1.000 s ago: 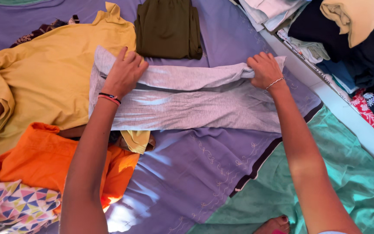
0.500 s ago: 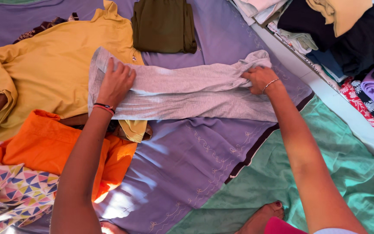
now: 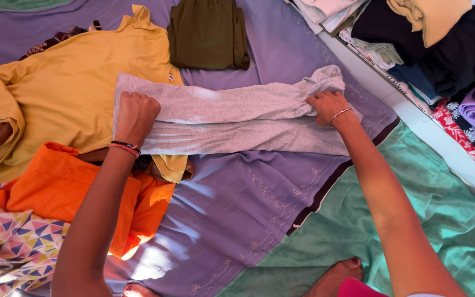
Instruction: The person folds a pair of olive green pants and a light gray t-shirt on a bed. They smooth the fabric, fold the items into neat rectangles, and place them on a pile of other folded clothes.
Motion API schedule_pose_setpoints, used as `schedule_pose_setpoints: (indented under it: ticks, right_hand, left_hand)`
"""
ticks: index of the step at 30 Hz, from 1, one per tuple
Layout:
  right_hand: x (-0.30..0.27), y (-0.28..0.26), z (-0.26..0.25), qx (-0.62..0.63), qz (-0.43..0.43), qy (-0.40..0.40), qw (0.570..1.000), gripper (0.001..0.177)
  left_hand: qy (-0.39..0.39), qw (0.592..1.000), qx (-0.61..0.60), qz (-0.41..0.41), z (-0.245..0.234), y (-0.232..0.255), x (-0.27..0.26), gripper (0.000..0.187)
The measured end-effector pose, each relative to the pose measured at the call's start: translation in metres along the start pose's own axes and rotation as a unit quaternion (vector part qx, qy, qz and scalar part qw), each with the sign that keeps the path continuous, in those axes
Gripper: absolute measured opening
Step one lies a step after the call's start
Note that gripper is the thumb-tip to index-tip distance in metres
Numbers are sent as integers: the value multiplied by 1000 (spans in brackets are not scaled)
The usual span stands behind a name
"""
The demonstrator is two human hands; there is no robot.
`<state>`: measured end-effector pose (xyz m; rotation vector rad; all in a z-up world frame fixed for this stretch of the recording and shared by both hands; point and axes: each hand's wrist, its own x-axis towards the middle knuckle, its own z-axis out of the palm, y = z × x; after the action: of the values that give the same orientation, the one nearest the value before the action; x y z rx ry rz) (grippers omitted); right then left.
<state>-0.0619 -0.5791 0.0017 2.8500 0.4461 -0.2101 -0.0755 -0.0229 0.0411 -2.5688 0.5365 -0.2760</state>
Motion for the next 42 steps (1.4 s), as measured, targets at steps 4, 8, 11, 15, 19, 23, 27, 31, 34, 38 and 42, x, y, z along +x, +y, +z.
schedule_pose_setpoints:
  ticks: [4,8,11,15,19,23,27,31,34,38,42]
  right_hand:
    - [2,-13,-10,0,20,-64,998,76]
    - [13,-31,-32,-16,49,-164,985,81]
    - [27,-49,-47,3,66,-213,975,80]
    - [43,-76,-48,-1,-4,-142,990,64]
    - [55,-94,-38,24,-57,-92,994,27]
    - [67,-105,-36,66,-35,-165,983,21]
    - [78,-113,-38,106,-42,45,992,10]
    - [97,-131,-29,140,-29,231,962,14]
    - [112,-143,-15,148,-12,260,954,19]
    - [122,-148,3,145,12,277,950,21]
    - [129,-151,12,154,60,280,946,16]
  left_hand:
    - [0,998,-59,-31,-3,8,-4,34]
    - [28,995,-88,22,-2,6,-2,51]
    - [67,989,-124,41,1,6,-2,17]
    - [47,991,-105,72,-1,0,-3,10]
    - [47,988,-130,70,-18,-8,-6,9]
    - [-34,991,-125,33,-29,-2,-11,17]
    - [-56,975,-213,7,-16,-2,-1,31]
    - [60,985,-147,-64,15,-4,27,16]
    - [125,986,-35,-106,39,-15,40,10]
    - [108,987,11,-119,59,-28,47,31]
    - [138,984,-19,-111,66,-40,46,25]
